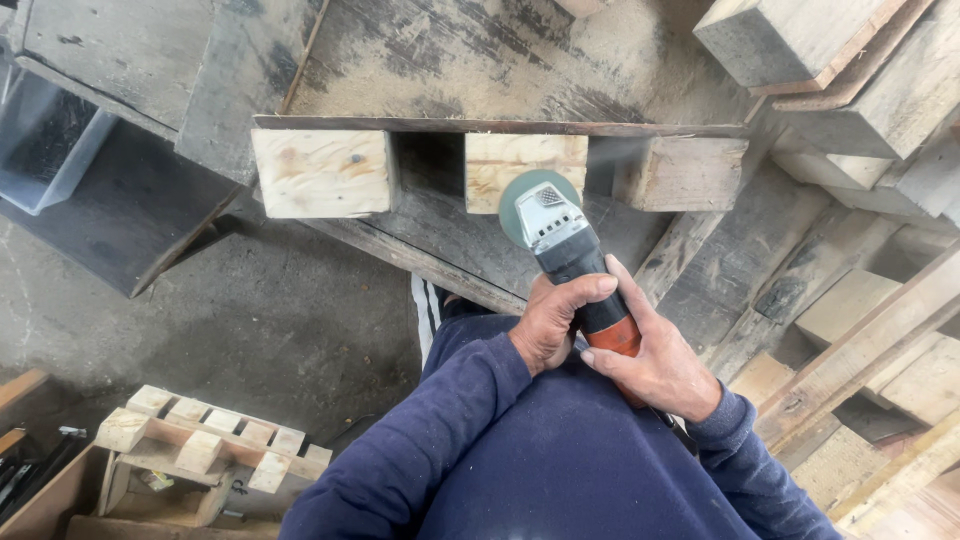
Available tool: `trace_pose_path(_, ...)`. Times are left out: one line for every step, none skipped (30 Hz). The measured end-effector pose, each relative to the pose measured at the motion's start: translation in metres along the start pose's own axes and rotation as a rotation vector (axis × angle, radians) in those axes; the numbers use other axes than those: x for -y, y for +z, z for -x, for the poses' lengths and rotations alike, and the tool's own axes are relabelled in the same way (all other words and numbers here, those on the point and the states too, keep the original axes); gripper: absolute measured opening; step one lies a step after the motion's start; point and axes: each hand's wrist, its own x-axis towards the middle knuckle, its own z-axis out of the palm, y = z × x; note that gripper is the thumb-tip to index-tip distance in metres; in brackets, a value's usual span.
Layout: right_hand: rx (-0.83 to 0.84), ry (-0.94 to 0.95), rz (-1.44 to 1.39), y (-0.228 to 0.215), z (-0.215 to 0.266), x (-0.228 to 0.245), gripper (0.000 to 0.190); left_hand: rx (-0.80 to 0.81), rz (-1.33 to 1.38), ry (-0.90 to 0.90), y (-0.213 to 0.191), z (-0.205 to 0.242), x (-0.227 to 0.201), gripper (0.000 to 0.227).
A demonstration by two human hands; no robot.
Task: The person uses an angle grinder with a sanding disc to smooth the surfaces of small wooden blocks placed on a workbench. The person repositions the blocks and continues sanding different faces until the clip ends.
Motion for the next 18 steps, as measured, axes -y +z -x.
trace_pose_path(0.001, 0.001, -0.01, -0.001, 0.0, -0.003, 0.111, 0.005, -0.01, -0.005, 0.001, -0.001, 0.002, 0.048)
trace_pose_path(0.004, 0.002, -0.02, 0.0, 0.001, -0.006, 0.111, 0.009, -0.019, -0.011, 0.001, -0.001, 0.003, 0.049)
trace_pose_path(0.006, 0.004, -0.03, 0.0, 0.003, -0.008, 0.111, 0.013, -0.029, -0.017, 0.001, -0.001, 0.005, 0.049)
trace_pose_path(0.003, 0.007, -0.038, 0.0, 0.003, -0.01, 0.111, 0.008, -0.031, -0.026, 0.001, -0.002, 0.006, 0.051)
trace_pose_path(-0.001, 0.01, -0.046, -0.001, 0.004, -0.011, 0.111, 0.002, -0.034, -0.035, 0.002, -0.002, 0.006, 0.052)
trace_pose_path(-0.005, 0.014, -0.054, -0.001, 0.005, -0.012, 0.111, -0.003, -0.036, -0.044, 0.003, -0.003, 0.007, 0.053)
trace_pose_path(-0.005, 0.047, -0.049, -0.002, 0.005, -0.012, 0.111, 0.006, -0.041, -0.042, 0.003, -0.003, 0.007, 0.054)
trace_pose_path(-0.005, 0.081, -0.044, -0.002, 0.005, -0.013, 0.112, 0.014, -0.045, -0.04, 0.004, -0.004, 0.008, 0.055)
trace_pose_path(-0.005, 0.115, -0.038, -0.003, 0.006, -0.014, 0.113, 0.023, -0.049, -0.039, 0.005, -0.004, 0.009, 0.056)
trace_pose_path(-0.012, 0.102, -0.039, -0.004, 0.006, -0.014, 0.113, 0.026, -0.054, -0.04, 0.006, -0.006, 0.009, 0.057)
trace_pose_path(-0.019, 0.089, -0.04, -0.005, 0.006, -0.015, 0.112, 0.029, -0.058, -0.041, 0.007, -0.007, 0.01, 0.058)
trace_pose_path(-0.026, 0.077, -0.041, -0.006, 0.007, -0.017, 0.112, 0.032, -0.062, -0.043, 0.008, -0.008, 0.011, 0.059)
trace_pose_path(-0.033, 0.077, -0.052, -0.007, 0.008, -0.019, 0.112, 0.043, -0.06, -0.047, 0.009, -0.009, 0.012, 0.059)
trace_pose_path(-0.04, 0.077, -0.064, -0.007, 0.009, -0.021, 0.112, 0.054, -0.058, -0.051, 0.01, -0.01, 0.013, 0.059)
trace_pose_path(-0.046, 0.077, -0.077, -0.008, 0.011, -0.024, 0.112, 0.065, -0.056, -0.055, 0.011, -0.011, 0.015, 0.059)
trace_pose_path(-0.059, 0.062, -0.088, -0.009, 0.012, -0.027, 0.112, 0.064, -0.074, -0.061, 0.012, -0.013, 0.017, 0.058)
trace_pose_path(-0.072, 0.047, -0.099, -0.009, 0.013, -0.03, 0.112, 0.063, -0.092, -0.067, 0.013, -0.015, 0.019, 0.058)
trace_pose_path(-0.084, 0.034, -0.11, -0.01, 0.015, -0.033, 0.113, 0.06, -0.109, -0.074, 0.015, -0.017, 0.021, 0.057)
